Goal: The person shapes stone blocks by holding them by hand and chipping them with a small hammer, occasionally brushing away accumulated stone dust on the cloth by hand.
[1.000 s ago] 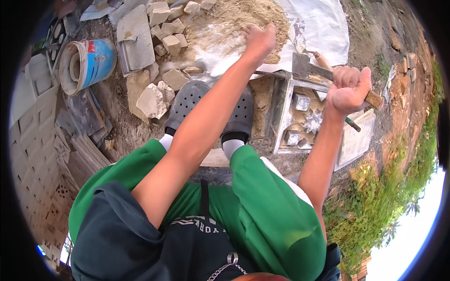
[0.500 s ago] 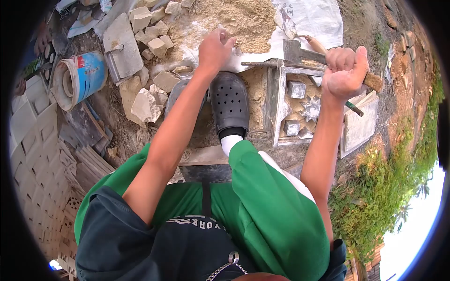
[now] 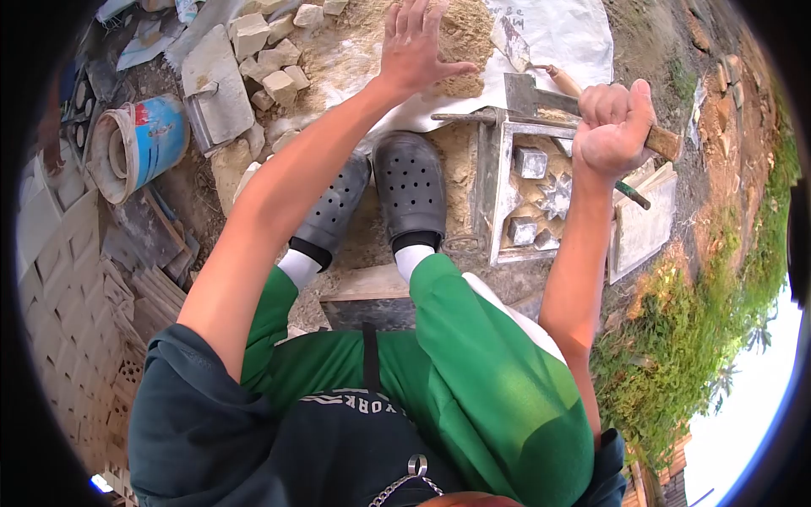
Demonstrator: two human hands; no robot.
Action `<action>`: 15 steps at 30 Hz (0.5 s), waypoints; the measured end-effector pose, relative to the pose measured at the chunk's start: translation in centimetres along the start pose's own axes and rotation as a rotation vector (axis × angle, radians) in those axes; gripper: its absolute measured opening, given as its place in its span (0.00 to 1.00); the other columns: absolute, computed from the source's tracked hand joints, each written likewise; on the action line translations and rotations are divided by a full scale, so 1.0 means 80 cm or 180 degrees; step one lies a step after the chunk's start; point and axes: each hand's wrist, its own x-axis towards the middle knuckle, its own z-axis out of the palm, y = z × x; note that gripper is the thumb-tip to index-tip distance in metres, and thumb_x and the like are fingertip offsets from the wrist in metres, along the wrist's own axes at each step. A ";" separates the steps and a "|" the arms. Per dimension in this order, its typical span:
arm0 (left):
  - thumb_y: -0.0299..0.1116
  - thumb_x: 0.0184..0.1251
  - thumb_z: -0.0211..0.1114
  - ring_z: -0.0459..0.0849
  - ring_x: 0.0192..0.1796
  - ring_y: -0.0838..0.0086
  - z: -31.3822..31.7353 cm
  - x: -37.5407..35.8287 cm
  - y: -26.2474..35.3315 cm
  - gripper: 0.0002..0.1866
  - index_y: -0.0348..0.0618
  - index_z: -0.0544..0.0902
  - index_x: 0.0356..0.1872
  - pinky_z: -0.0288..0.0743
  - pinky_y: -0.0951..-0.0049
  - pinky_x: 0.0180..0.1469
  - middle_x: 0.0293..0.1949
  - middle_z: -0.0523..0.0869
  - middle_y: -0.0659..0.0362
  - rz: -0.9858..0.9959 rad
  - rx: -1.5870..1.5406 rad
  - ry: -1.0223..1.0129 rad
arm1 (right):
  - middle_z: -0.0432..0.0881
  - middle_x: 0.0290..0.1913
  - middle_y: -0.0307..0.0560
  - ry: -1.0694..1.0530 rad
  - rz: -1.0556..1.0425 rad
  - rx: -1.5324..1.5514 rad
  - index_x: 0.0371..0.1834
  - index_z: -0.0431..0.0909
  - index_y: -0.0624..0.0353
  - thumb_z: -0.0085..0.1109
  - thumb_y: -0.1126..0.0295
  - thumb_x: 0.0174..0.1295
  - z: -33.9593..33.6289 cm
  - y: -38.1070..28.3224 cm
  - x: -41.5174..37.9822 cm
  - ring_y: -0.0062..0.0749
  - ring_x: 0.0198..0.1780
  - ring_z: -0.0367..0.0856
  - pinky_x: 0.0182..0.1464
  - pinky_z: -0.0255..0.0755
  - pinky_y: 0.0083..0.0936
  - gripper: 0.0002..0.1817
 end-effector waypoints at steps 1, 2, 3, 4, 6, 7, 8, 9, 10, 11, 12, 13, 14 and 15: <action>0.53 0.50 0.73 0.52 0.74 0.45 -0.010 0.004 -0.003 0.33 0.45 0.79 0.55 0.41 0.47 0.76 0.69 0.64 0.46 0.0057 -0.0229 0.0099 | 0.53 0.11 0.33 -0.0013 0.0048 0.0050 0.11 0.54 0.53 0.45 0.70 0.71 -0.002 0.000 0.001 0.20 0.12 0.48 0.18 0.43 0.24 0.26; 0.52 0.50 0.73 0.52 0.74 0.45 -0.029 0.014 -0.008 0.30 0.45 0.83 0.52 0.41 0.46 0.75 0.68 0.65 0.46 0.0121 -0.0457 0.0193 | 0.53 0.11 0.33 -0.0027 0.0099 0.0101 0.11 0.54 0.53 0.45 0.71 0.71 -0.003 0.000 0.002 0.20 0.12 0.48 0.18 0.43 0.24 0.26; 0.49 0.50 0.72 0.58 0.72 0.46 -0.051 0.020 -0.013 0.26 0.45 0.84 0.48 0.48 0.49 0.74 0.64 0.71 0.45 -0.0019 -0.1427 -0.0278 | 0.53 0.11 0.33 -0.0021 0.0098 0.0095 0.11 0.54 0.53 0.45 0.71 0.71 -0.003 0.000 0.001 0.20 0.12 0.48 0.18 0.43 0.24 0.26; 0.47 0.51 0.72 0.63 0.70 0.48 -0.067 0.025 -0.016 0.22 0.45 0.86 0.45 0.54 0.52 0.72 0.60 0.76 0.45 -0.0165 -0.2390 -0.0756 | 0.53 0.11 0.33 -0.0004 0.0079 0.0077 0.11 0.54 0.53 0.44 0.71 0.70 -0.001 -0.001 0.000 0.20 0.12 0.48 0.18 0.44 0.24 0.25; 0.51 0.53 0.71 0.60 0.72 0.53 -0.061 0.022 -0.013 0.25 0.43 0.86 0.45 0.49 0.52 0.73 0.63 0.73 0.49 -0.0063 -0.2297 -0.1103 | 0.53 0.11 0.33 0.0006 0.0055 0.0062 0.11 0.54 0.53 0.44 0.72 0.70 0.000 0.001 0.000 0.20 0.12 0.49 0.18 0.44 0.24 0.25; 0.56 0.55 0.70 0.57 0.75 0.58 -0.059 0.022 -0.011 0.28 0.42 0.86 0.46 0.44 0.53 0.75 0.67 0.71 0.52 0.0046 -0.2201 -0.1449 | 0.53 0.11 0.33 -0.0095 -0.0079 -0.0021 0.11 0.54 0.54 0.43 0.72 0.70 -0.001 0.003 -0.001 0.20 0.12 0.49 0.18 0.44 0.24 0.24; 0.56 0.55 0.70 0.57 0.75 0.58 -0.057 0.022 -0.008 0.28 0.42 0.86 0.46 0.44 0.53 0.75 0.67 0.71 0.52 0.0051 -0.2205 -0.1443 | 0.53 0.11 0.33 -0.0193 -0.0214 -0.0104 0.11 0.54 0.54 0.42 0.73 0.70 -0.002 0.004 -0.001 0.20 0.12 0.49 0.18 0.44 0.24 0.24; 0.50 0.57 0.70 0.62 0.71 0.61 -0.055 0.021 -0.004 0.18 0.45 0.88 0.35 0.49 0.53 0.72 0.61 0.76 0.57 -0.0022 -0.2360 -0.1145 | 0.53 0.11 0.33 -0.0188 -0.0220 -0.0107 0.11 0.54 0.54 0.42 0.73 0.70 -0.003 0.004 -0.001 0.20 0.12 0.49 0.18 0.44 0.24 0.24; 0.43 0.58 0.70 0.67 0.68 0.64 -0.060 0.026 -0.002 0.11 0.48 0.89 0.24 0.54 0.53 0.69 0.55 0.81 0.62 -0.0099 -0.2513 -0.0847 | 0.54 0.11 0.34 -0.0166 -0.0195 -0.0082 0.11 0.54 0.54 0.42 0.73 0.69 -0.002 0.003 -0.002 0.20 0.12 0.49 0.18 0.45 0.24 0.24; 0.43 0.58 0.70 0.67 0.68 0.64 -0.062 0.035 0.001 0.11 0.48 0.89 0.24 0.54 0.53 0.69 0.55 0.81 0.62 -0.0099 -0.2514 -0.0845 | 0.54 0.11 0.34 -0.0148 -0.0169 -0.0054 0.11 0.54 0.54 0.41 0.73 0.69 -0.001 0.002 -0.001 0.20 0.12 0.49 0.18 0.45 0.24 0.24; 0.40 0.58 0.70 0.72 0.63 0.63 -0.060 0.050 0.005 0.09 0.47 0.89 0.28 0.61 0.52 0.64 0.51 0.83 0.59 0.0121 -0.2637 -0.0895 | 0.54 0.11 0.34 -0.0148 -0.0166 -0.0055 0.11 0.54 0.54 0.41 0.73 0.69 -0.001 0.001 0.001 0.20 0.12 0.49 0.18 0.45 0.24 0.24; 0.37 0.59 0.70 0.77 0.59 0.61 -0.063 0.071 0.005 0.07 0.46 0.88 0.32 0.68 0.51 0.59 0.47 0.85 0.56 0.0339 -0.2760 -0.0951 | 0.54 0.11 0.34 -0.0146 -0.0134 -0.0049 0.11 0.54 0.54 0.41 0.73 0.69 -0.001 0.000 0.002 0.20 0.12 0.49 0.18 0.46 0.24 0.24; 0.42 0.53 0.69 0.78 0.60 0.53 -0.050 0.107 0.002 0.21 0.45 0.85 0.47 0.69 0.57 0.63 0.52 0.83 0.46 0.0228 -0.3396 -0.2497 | 0.55 0.11 0.34 -0.0146 -0.0093 -0.0041 0.11 0.54 0.54 0.41 0.74 0.69 -0.001 0.000 0.001 0.20 0.12 0.49 0.18 0.46 0.24 0.24; 0.42 0.55 0.68 0.81 0.55 0.54 -0.052 0.134 0.003 0.21 0.43 0.84 0.49 0.72 0.58 0.59 0.49 0.84 0.46 0.0365 -0.3638 -0.2064 | 0.55 0.11 0.34 -0.0149 -0.0080 -0.0036 0.11 0.54 0.54 0.41 0.74 0.69 -0.001 0.001 0.000 0.20 0.12 0.49 0.18 0.46 0.24 0.24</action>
